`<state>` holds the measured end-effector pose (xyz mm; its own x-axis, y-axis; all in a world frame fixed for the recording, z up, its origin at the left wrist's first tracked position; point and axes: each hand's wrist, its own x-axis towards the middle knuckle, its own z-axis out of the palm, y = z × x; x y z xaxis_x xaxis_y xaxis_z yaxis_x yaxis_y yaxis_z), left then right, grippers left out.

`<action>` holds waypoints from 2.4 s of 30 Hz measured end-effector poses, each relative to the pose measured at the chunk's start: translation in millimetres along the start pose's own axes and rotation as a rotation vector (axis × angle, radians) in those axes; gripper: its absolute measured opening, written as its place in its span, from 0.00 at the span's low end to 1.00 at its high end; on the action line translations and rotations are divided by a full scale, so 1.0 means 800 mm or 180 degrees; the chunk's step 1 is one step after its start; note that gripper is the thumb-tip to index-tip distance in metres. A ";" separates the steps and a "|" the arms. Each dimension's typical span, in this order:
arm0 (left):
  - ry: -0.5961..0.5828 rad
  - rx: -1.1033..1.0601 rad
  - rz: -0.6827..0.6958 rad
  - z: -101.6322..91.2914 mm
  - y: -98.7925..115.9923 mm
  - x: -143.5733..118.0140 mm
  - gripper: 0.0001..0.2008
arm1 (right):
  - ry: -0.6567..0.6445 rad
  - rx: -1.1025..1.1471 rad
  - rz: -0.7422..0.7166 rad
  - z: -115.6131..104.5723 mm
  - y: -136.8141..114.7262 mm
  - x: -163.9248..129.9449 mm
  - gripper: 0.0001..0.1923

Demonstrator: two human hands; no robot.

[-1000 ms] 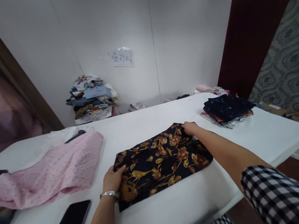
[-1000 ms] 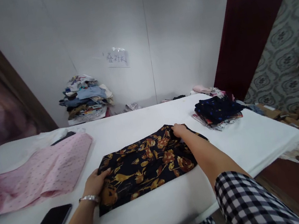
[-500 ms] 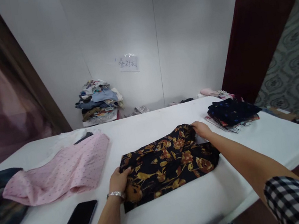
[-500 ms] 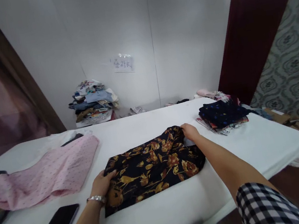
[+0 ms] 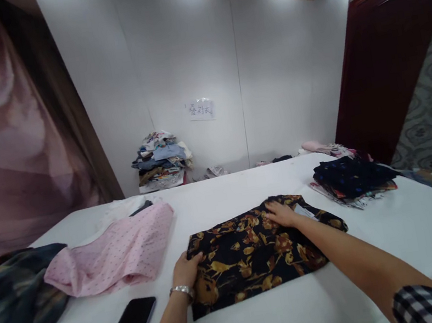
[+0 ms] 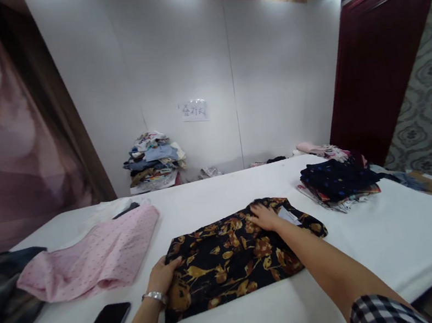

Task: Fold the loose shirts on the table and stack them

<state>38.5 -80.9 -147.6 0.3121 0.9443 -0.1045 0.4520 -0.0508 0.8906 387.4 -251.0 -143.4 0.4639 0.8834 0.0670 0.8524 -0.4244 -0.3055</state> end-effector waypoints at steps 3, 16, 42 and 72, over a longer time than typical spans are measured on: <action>-0.0027 0.0067 -0.0021 0.000 0.001 -0.001 0.08 | -0.0603 -0.0083 0.0139 0.005 -0.010 -0.007 0.34; -0.0088 -0.0059 0.0087 0.003 -0.015 0.011 0.07 | -0.0192 -0.0300 0.0553 -0.006 -0.039 -0.041 0.34; -0.0082 -0.0016 -0.0346 -0.006 0.064 -0.030 0.12 | -0.0027 0.2160 -0.0911 0.031 -0.174 -0.139 0.29; -0.1236 -0.0406 -0.0468 0.145 0.114 -0.061 0.28 | -0.0414 0.5087 0.1368 -0.038 -0.037 -0.110 0.18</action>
<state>161.3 -169.6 -112.5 0.5542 0.7448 -0.3715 0.4159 0.1388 0.8988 328.6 -322.3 -111.2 0.4924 0.8078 -0.3239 -0.4542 -0.0790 -0.8874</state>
